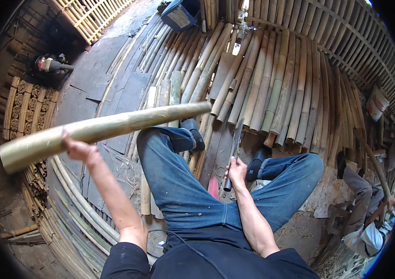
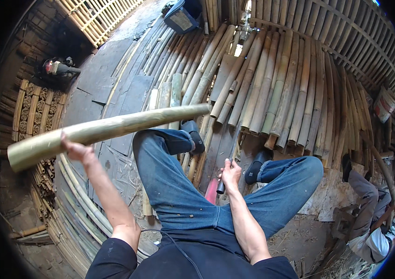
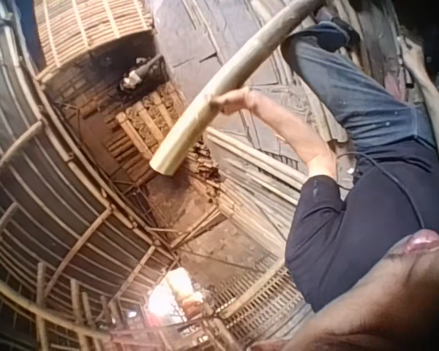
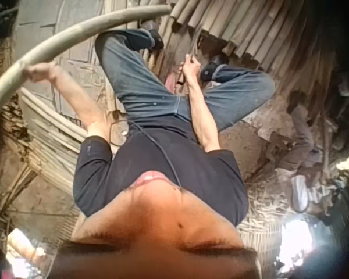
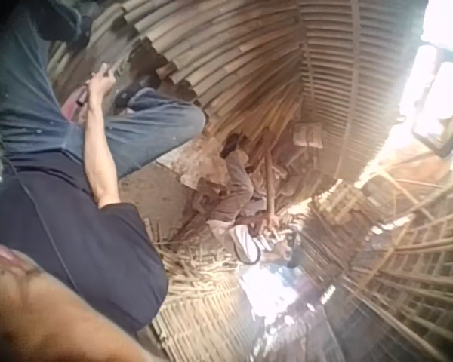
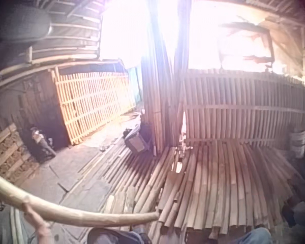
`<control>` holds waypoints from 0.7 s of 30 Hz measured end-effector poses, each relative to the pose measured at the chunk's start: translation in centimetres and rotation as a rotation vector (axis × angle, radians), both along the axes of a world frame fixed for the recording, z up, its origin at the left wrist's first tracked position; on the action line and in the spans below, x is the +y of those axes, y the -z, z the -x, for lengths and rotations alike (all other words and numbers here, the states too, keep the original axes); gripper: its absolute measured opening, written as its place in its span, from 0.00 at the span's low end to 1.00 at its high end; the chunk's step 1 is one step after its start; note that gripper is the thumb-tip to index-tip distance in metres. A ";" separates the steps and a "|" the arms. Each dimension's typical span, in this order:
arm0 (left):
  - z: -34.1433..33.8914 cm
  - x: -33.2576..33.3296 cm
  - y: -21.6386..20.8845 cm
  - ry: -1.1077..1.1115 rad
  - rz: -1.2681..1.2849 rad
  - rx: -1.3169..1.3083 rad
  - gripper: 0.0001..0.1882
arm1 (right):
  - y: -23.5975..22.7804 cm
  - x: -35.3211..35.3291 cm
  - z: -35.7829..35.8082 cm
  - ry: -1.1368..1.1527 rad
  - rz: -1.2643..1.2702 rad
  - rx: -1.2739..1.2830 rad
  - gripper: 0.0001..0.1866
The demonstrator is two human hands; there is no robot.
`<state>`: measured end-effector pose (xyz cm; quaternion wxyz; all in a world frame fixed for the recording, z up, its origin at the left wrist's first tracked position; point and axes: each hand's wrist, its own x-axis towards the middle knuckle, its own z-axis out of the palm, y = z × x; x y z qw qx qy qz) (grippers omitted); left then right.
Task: The recorder uses a machete to shave and carve the surface of a bamboo pole in a workshop.
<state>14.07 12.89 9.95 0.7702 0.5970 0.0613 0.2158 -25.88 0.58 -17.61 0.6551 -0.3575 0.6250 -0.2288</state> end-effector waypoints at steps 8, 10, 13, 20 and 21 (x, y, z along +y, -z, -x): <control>-6.9 17.4 12.1 -0.406 0.364 0.238 0.45 | 0.6 -0.8 -0.6 -0.005 -0.064 0.017 0.15; -7.3 20.0 19.7 -0.520 0.343 0.292 0.46 | 0.6 -0.4 -0.5 -0.044 -0.076 0.010 0.14; -6.8 23.0 30.3 -0.702 0.326 0.664 0.55 | 0.6 0.5 -0.2 -0.131 -0.088 0.070 0.14; -2.0 21.2 44.6 -0.576 0.587 0.990 0.45 | 0.6 1.5 -0.6 -0.245 -0.155 0.146 0.15; -1.0 20.6 45.6 -0.508 0.579 1.059 0.43 | 0.5 1.6 -0.7 -0.244 -0.166 0.166 0.15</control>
